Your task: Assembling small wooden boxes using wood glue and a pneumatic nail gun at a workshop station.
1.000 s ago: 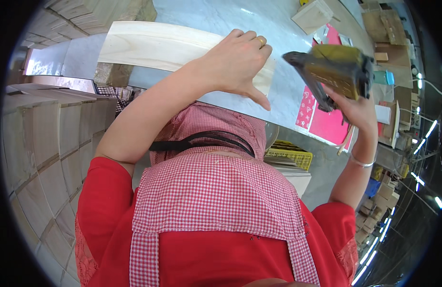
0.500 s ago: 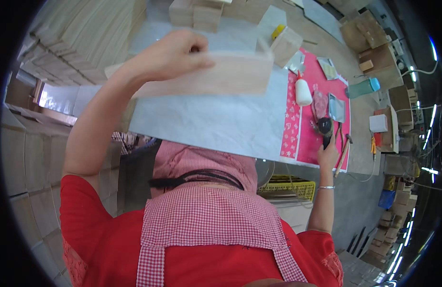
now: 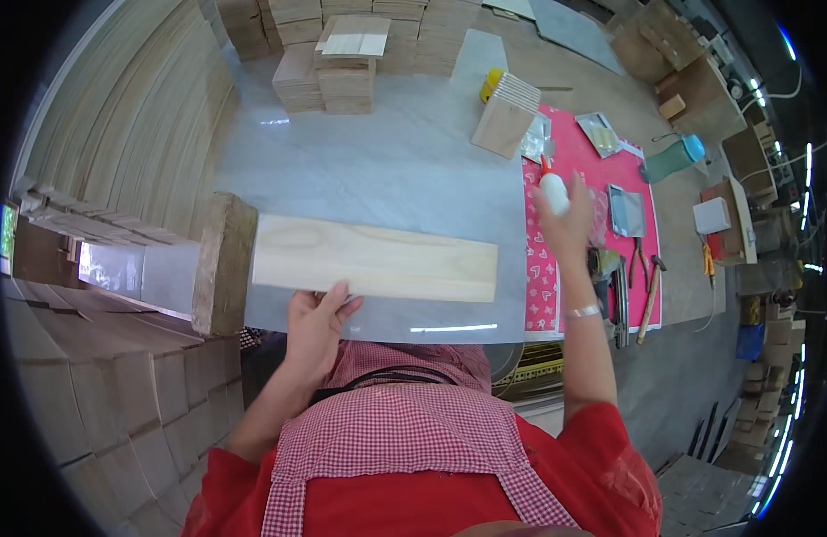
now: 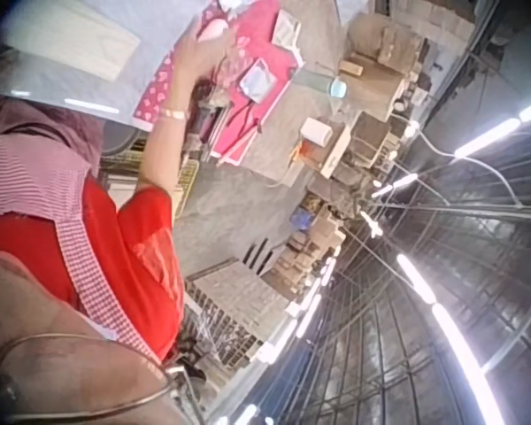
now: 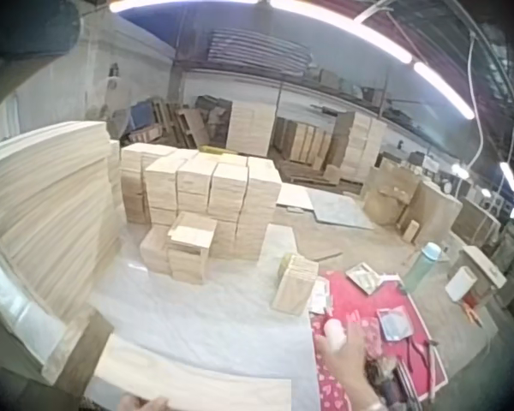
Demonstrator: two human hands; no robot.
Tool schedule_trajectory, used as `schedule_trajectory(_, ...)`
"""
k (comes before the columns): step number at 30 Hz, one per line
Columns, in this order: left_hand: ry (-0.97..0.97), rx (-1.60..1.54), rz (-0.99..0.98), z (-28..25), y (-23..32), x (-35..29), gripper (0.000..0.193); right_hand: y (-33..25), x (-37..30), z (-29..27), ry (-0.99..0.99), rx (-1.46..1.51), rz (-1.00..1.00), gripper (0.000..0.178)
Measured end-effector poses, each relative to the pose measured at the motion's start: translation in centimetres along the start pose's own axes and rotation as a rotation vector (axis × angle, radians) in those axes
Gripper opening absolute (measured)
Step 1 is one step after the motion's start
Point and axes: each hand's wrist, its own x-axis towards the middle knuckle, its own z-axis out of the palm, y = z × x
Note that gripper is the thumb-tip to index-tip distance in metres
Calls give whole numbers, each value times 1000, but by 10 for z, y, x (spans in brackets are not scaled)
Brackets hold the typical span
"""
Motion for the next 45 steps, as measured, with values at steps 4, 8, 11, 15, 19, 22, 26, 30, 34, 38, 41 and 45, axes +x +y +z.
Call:
schedule_trajectory(4, 52, -17, 69, -12, -2, -12, 30, -44, 46, 86, 96, -164, 160, 109)
schedule_trajectory(8, 83, -10, -22, -17, -5, -10, 35, -57, 73, 117, 63, -146, 514, 114)
schedule_trajectory(11, 50, 45, -108, -29, -5, -22, 39, -59, 75, 153, 137, -116, 509, 115)
schedule_trajectory(15, -46, 85, -180, -50, -12, -28, 30, -64, 69, 137, 201, -9, 535, 109)
schedule_trajectory(19, -204, 271, -218, -61, -13, -34, 25, -63, 38, 109, 227, 223, 391, 102)
schedule_trajectory(22, -438, 611, -169, -60, -6, -56, 23, -54, -19, 50, -447, 1324, 327, 98)
schedule_trajectory(26, -569, 562, -112, 5, 15, -46, 23, -81, -77, -34, -557, 1638, 234, 96)
schedule_trajectory(30, -695, 643, 196, 62, 16, -25, 34, -78, -91, -54, -629, 1679, 197, 96)
schedule_trajectory(34, -756, 716, 476, 105, 10, -23, 42, -79, -102, -65, -597, 1708, 205, 94)
schedule_trajectory(38, -668, 793, 670, 122, -9, -23, 48, -93, -116, -78, -340, 1621, 391, 89)
schedule_trajectory(41, -657, 771, 631, 128, -13, -24, 48, -78, -121, -68, -303, 1419, 434, 87)
schedule_trajectory(45, -702, 535, 248, 133, -25, -18, 45, -74, -129, -50, -355, 886, 179, 89)
